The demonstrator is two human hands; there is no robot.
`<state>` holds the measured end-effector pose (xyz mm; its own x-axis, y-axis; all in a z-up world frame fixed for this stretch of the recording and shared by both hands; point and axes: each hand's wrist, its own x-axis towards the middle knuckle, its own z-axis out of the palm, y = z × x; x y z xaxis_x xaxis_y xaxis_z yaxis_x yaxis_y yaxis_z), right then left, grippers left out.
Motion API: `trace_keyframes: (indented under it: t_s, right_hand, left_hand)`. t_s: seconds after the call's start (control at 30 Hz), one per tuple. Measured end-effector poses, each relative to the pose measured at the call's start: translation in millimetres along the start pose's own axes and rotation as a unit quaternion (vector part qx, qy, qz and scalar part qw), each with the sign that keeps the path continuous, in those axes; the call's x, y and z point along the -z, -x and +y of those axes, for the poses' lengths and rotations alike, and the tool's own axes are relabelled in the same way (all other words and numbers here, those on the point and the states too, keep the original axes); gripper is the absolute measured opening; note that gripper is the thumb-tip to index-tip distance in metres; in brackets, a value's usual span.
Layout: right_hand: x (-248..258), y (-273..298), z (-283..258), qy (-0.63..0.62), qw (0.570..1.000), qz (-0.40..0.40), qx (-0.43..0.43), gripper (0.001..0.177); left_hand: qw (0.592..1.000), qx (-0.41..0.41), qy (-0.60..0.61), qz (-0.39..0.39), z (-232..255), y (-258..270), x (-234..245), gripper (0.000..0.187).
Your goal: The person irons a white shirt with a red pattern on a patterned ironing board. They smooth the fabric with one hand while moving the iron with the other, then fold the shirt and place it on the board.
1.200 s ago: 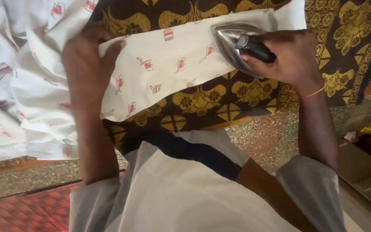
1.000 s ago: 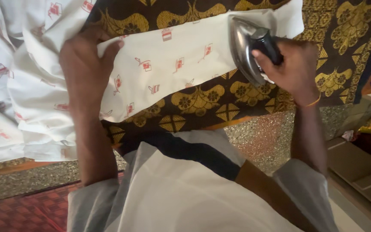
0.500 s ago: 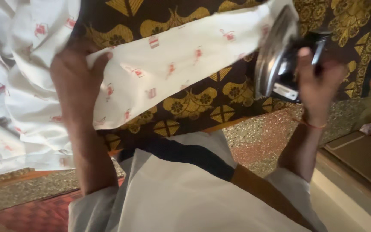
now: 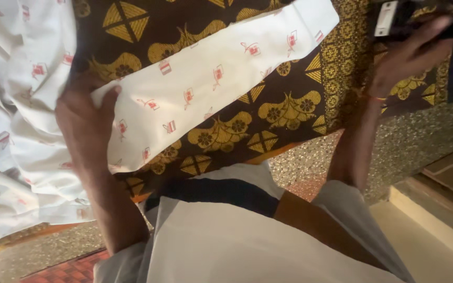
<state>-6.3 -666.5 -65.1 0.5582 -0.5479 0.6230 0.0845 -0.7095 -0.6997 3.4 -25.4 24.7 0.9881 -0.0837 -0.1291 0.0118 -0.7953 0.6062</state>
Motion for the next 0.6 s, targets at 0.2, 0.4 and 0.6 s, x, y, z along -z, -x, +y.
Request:
trace_keyframes:
  t_s: [0.2,0.4,0.6]
  right_hand:
    - [5.5,61.4,-43.8,-0.006,0.994,-0.094,-0.060,0.047]
    - [8.4,100.6,-64.8,-0.033,0.992,-0.084,-0.087,0.032]
    - [-30.8,108.1,-139.3,-0.041,0.965,-0.226,-0.126,0.038]
  left_hand:
    - [0.998,-0.025,-0.017,0.051,9.8,-4.2,-12.1,0.024]
    - [0.996,-0.064,-0.031,0.052,22.2,-11.4,-13.1,0.028]
    - [0.999,-0.014,0.015,0.041,12.1,-5.4,-10.9,0.022]
